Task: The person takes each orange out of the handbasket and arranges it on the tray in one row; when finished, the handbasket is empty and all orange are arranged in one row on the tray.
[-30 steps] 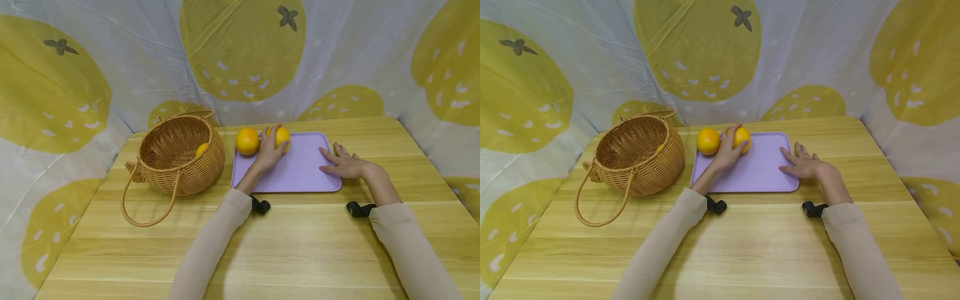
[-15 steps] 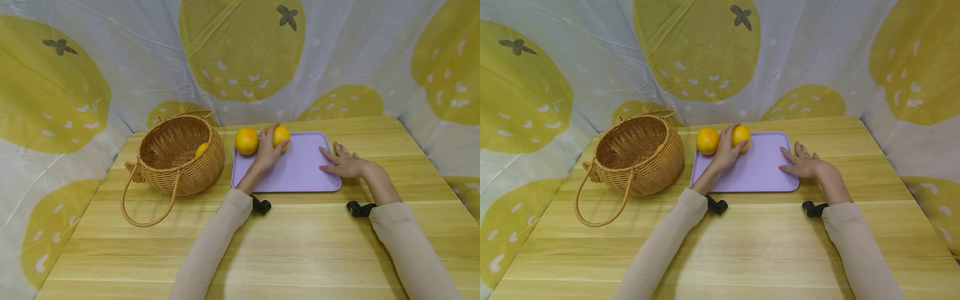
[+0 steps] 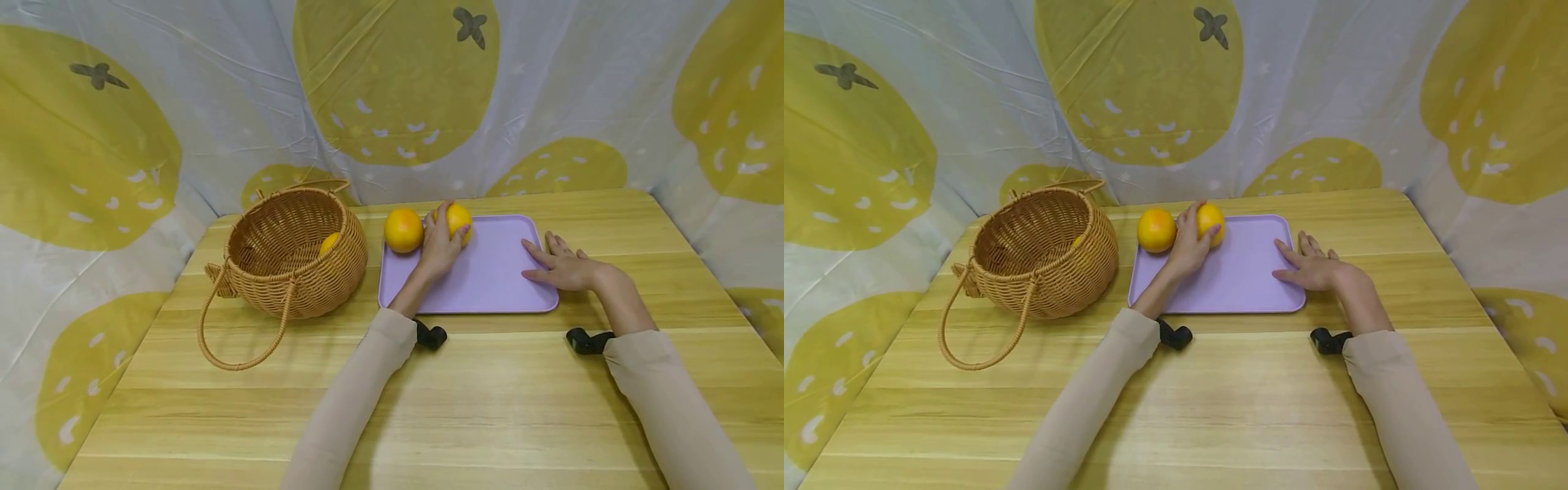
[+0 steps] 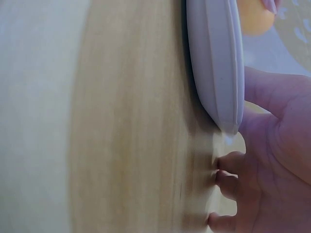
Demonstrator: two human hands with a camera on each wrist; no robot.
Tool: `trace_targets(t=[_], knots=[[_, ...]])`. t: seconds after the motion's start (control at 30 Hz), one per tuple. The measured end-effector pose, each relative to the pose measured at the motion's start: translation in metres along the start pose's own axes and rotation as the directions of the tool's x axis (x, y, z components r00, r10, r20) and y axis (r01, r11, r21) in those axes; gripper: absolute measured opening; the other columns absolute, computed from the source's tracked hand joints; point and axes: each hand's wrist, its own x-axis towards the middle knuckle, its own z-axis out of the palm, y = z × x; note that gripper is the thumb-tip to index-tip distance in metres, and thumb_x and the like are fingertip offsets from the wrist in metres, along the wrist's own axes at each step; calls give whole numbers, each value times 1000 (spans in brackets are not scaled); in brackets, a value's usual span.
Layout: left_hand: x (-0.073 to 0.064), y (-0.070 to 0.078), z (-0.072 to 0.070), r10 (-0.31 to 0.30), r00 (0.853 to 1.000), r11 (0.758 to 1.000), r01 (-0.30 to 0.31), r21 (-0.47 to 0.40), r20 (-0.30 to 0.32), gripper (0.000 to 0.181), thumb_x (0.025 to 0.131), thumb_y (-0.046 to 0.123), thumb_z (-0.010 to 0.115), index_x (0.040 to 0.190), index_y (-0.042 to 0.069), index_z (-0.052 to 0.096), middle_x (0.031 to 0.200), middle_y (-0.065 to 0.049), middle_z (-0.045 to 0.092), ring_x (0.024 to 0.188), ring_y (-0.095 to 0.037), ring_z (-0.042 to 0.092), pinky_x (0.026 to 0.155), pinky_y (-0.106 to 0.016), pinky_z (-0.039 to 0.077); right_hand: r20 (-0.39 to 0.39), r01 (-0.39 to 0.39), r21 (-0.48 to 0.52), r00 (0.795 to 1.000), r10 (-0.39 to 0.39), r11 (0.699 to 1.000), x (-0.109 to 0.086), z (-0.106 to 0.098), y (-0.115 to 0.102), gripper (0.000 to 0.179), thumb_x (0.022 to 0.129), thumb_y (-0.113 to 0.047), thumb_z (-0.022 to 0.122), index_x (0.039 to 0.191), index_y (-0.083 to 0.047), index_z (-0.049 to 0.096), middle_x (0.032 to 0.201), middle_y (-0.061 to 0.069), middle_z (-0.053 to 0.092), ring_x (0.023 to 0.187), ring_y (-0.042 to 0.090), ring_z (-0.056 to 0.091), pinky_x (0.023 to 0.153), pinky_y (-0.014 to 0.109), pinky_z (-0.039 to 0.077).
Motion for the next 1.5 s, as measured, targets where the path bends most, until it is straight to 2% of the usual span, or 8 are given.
trace_targets(t=[0.3,0.57,0.67,0.8,0.9,1.17,1.37,1.5], knots=[[1,-2,-4,-17,1000,1000,17,8,18,56,106,24,60,158,22,38,159,-25,30,142,-44,42,120,-53,36,4,-8,-5,1000,8,1000,-1,-1,-5,93,102,-70,41,167,-21,-2,165,28,-30,153,48,-27,116,75,-14],[1,-4,-6,-7,1000,1000,6,19,27,57,106,27,59,159,24,38,158,-26,31,142,-45,42,120,-54,36,14,-16,-15,1000,17,1000,-7,-4,-19,85,108,-53,44,167,-11,0,164,33,-26,152,53,-24,115,77,-14],[1,-4,-6,-17,999,1000,17,5,37,57,106,27,59,159,25,37,159,-25,30,142,-44,42,119,-54,37,12,-22,-22,1000,23,1000,-3,-2,-13,87,107,-58,43,167,-13,-1,165,31,-26,153,52,-24,115,76,-14],[0,-4,-7,-28,998,999,29,-15,48,58,106,28,60,160,25,37,160,-24,30,142,-43,42,119,-55,38,10,-15,-4,1000,15,1000,1,-1,-4,96,100,-72,43,167,-20,-2,166,27,-29,154,49,-26,116,75,-15],[0,-4,-7,-27,998,999,28,-22,50,59,106,27,60,160,25,36,160,-24,30,142,-42,42,119,-55,38,12,-9,6,1000,9,1000,-2,-1,-5,97,100,-72,43,167,-20,-3,165,28,-30,153,49,-27,115,75,-16],[0,-5,-6,-14,999,999,16,-38,45,60,106,27,60,160,21,37,160,-25,30,142,-44,42,119,-55,38,13,-22,-24,1000,22,999,-11,-5,-20,83,108,-50,44,166,-8,2,164,36,-25,152,55,-22,115,77,-14],[-1,-2,-6,-29,998,999,29,-13,49,59,107,30,58,161,27,35,162,-24,26,146,-43,39,121,-55,36,17,-30,-35,999,31,999,-12,-5,-22,81,110,-48,43,166,-7,1,164,35,-25,152,55,-22,115,77,-13],[-3,2,-4,-23,999,997,21,69,27,60,107,30,58,162,24,34,165,-29,19,152,-46,30,123,-56,32,17,-27,-25,999,28,999,-11,-5,-21,81,110,-48,43,166,-7,1,164,35,-25,152,55,-23,115,77,-14]])
